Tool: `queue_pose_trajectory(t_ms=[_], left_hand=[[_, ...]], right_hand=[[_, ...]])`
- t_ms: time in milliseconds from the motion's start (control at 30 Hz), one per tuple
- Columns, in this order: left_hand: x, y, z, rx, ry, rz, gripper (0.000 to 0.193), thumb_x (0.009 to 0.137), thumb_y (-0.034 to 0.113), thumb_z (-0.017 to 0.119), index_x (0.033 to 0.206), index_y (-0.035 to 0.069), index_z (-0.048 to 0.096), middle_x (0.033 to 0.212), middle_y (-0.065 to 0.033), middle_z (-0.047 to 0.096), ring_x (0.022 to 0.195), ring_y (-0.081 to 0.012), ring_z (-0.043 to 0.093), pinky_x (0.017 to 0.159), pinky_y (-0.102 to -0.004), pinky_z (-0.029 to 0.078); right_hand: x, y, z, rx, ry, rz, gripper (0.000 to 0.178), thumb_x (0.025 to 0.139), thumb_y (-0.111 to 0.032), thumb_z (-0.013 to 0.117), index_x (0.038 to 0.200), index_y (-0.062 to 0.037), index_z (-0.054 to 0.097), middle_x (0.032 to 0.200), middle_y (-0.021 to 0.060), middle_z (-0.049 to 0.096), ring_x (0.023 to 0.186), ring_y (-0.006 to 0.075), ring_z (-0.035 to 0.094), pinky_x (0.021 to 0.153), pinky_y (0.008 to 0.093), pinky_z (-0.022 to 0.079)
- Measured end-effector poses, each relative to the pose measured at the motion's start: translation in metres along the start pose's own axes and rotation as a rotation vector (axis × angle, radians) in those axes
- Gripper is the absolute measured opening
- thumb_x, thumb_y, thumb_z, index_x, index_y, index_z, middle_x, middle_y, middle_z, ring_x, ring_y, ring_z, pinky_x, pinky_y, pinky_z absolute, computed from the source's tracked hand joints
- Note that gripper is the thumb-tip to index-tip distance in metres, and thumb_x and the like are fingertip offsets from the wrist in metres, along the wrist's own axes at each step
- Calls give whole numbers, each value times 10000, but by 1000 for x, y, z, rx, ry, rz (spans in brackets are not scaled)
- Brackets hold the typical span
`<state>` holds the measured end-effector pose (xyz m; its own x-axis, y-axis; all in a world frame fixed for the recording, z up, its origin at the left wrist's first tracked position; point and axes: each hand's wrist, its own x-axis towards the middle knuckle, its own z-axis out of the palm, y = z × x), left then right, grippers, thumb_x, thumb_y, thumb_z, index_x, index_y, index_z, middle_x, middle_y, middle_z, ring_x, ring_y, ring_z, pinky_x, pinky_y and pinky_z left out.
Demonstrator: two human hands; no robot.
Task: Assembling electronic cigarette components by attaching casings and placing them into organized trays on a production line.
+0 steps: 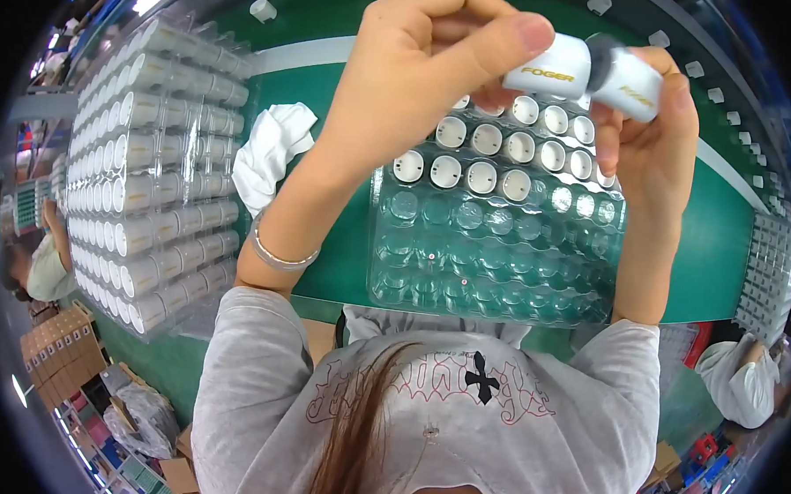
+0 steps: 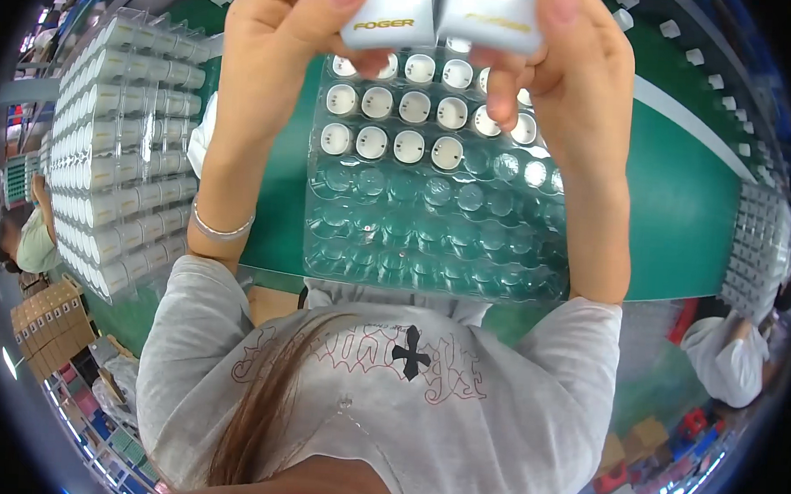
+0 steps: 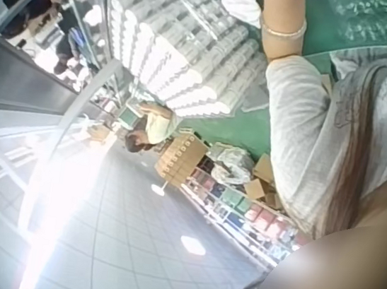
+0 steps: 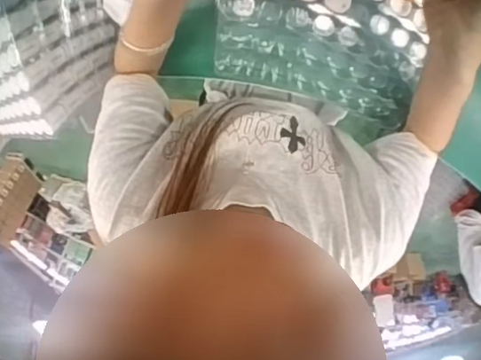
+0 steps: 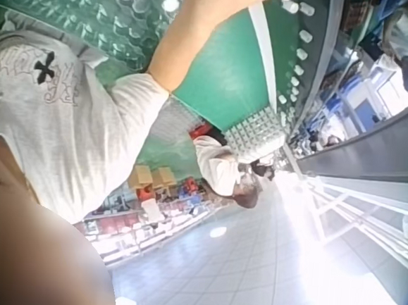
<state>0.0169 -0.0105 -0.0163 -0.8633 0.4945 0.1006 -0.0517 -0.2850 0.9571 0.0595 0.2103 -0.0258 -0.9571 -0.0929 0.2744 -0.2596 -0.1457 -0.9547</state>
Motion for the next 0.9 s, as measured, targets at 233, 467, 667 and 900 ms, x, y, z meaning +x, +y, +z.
queue_pose_trajectory(t_ms=[233, 467, 667, 900], left_hand=[[11, 13, -1, 896, -75, 782, 564, 720, 1, 731, 1252, -19, 547, 1004, -97, 590, 886, -140, 579, 741, -263, 472], [14, 3, 2, 508, -174, 1153, 863, 647, 17, 844, 1345, -49, 341, 1061, -150, 599, 998, -186, 605, 907, -311, 476], [20, -6, -1, 420, -193, 1151, 781, 676, 2, 822, 1318, -50, 380, 1109, -164, 591, 1043, -193, 595, 938, -316, 464], [19, -8, -2, 523, -114, 841, 717, 698, -26, 795, 1294, -50, 397, 1135, -162, 586, 1085, -196, 583, 945, -308, 475]], right_hand=[[1, 24, 1, -41, -25, -358, 411, 875, -69, 590, 1235, -11, 401, 1111, 262, 575, 506, 74, 484, 422, 192, 363], [3, 22, 8, -298, 24, -509, 472, 836, 29, 639, 1232, -81, 407, 1237, 280, 542, 737, 73, 588, 472, 143, 419], [5, 22, 11, -322, 34, -519, 482, 822, 50, 655, 1215, -86, 410, 1224, 271, 555, 756, 83, 596, 480, 151, 438], [3, 22, 15, -324, 43, -498, 487, 824, 28, 670, 1218, -86, 406, 1207, 263, 568, 727, 74, 583, 479, 152, 440]])
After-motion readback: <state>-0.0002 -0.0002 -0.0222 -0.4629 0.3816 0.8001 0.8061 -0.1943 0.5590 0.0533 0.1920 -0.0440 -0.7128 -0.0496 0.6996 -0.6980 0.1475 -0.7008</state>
